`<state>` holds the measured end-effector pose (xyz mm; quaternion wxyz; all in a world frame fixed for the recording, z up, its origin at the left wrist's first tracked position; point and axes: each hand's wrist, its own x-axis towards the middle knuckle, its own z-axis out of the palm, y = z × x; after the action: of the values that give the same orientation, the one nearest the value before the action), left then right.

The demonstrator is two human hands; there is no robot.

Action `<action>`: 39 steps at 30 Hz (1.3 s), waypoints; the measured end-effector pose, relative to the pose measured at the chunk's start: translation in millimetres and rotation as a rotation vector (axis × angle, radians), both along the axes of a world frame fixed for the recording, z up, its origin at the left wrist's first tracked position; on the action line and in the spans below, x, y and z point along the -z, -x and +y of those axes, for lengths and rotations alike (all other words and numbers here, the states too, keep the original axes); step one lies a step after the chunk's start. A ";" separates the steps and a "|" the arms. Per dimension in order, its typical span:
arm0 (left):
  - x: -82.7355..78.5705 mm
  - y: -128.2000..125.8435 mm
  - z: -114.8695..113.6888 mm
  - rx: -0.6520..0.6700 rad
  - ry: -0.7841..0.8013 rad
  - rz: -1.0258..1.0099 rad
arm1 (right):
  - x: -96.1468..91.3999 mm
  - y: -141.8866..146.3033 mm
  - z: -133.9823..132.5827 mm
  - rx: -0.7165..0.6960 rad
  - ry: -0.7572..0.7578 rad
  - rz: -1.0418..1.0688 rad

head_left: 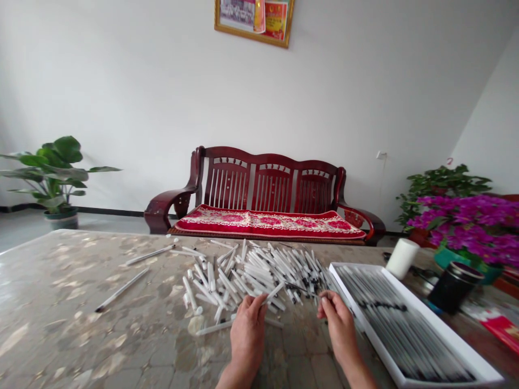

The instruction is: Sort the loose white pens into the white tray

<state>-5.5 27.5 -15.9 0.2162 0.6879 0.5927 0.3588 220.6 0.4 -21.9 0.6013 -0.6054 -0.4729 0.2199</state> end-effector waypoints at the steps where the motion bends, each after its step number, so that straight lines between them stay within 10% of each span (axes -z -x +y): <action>1: -0.2 0.4 -0.1 -0.006 -0.006 0.001 | -0.1 -1.3 0.1 -0.002 0.001 -0.012; 23: -7.0 17.2 -0.8 0.107 -0.205 0.255 | -13.2 -22.5 -2.1 -0.013 -0.061 -0.245; 34: -7.5 19.4 4.8 0.252 -0.185 0.127 | -25.6 -8.6 -7.0 -0.124 0.003 0.021; 39: -7.0 10.6 2.3 0.355 -0.196 0.189 | -21.1 21.0 -9.6 -0.439 0.158 0.189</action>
<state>-16.1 29.8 -8.9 0.1514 0.8297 0.4423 0.3049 199.6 -9.2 -0.9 0.5315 -0.5100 -0.5162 0.4369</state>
